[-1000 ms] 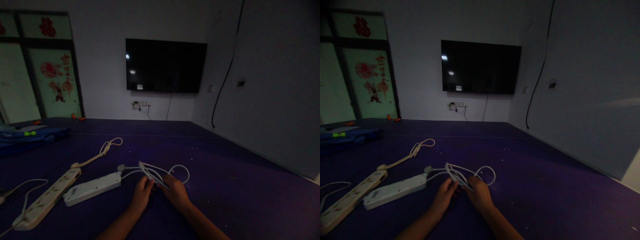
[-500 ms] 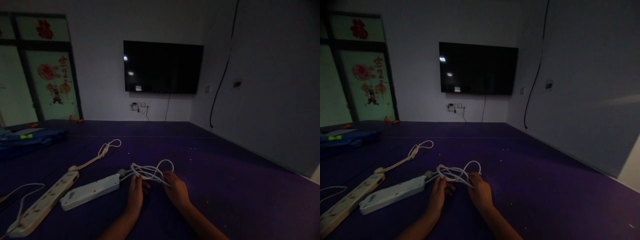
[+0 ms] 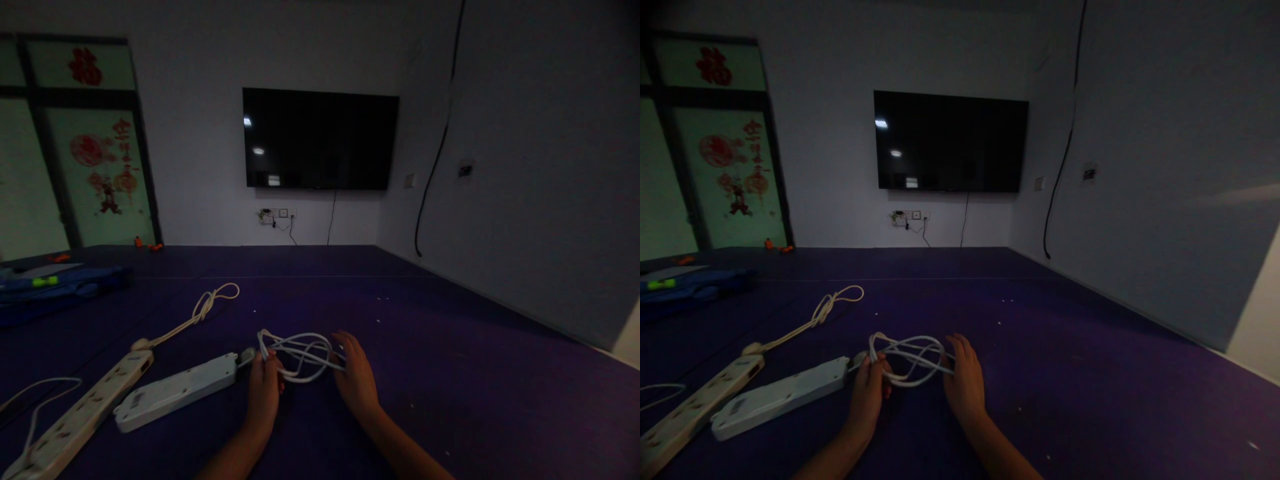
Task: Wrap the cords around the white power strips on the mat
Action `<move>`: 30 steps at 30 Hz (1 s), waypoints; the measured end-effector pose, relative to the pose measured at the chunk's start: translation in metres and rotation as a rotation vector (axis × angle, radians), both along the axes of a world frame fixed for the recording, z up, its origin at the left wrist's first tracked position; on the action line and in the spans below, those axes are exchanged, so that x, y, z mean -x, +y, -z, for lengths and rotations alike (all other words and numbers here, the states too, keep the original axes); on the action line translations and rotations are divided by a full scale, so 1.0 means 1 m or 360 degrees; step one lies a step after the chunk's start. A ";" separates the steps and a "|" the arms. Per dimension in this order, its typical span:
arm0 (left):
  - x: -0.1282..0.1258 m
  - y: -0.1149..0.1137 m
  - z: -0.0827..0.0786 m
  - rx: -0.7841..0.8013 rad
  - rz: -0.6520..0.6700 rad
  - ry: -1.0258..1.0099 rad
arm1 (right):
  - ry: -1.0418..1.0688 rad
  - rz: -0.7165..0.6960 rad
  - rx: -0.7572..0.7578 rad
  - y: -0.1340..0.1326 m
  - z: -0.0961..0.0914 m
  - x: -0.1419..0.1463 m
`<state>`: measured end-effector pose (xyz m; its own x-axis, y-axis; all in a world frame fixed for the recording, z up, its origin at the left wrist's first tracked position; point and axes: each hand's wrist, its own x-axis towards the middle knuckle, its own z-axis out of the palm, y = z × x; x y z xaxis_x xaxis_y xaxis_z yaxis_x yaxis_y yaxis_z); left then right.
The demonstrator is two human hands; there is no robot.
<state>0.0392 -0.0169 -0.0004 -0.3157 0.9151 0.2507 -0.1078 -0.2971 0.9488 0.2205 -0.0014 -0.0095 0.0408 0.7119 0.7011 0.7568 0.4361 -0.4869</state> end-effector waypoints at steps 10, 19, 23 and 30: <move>0.002 -0.008 -0.002 -0.0054 0.0146 0.0178 | -0.0033 -0.0081 0.0073 -0.001 -0.003 0.002; -0.002 -0.013 -0.013 -0.0165 0.0213 0.0490 | -0.0626 -0.0584 -0.0093 -0.031 -0.029 0.014; -0.004 -0.014 -0.005 -0.0202 0.0321 0.0726 | -0.0701 -0.0595 0.0043 -0.039 -0.036 0.020; -0.004 -0.016 -0.002 -0.0262 0.0262 0.0896 | -0.0373 -0.0610 0.0003 -0.037 -0.032 0.023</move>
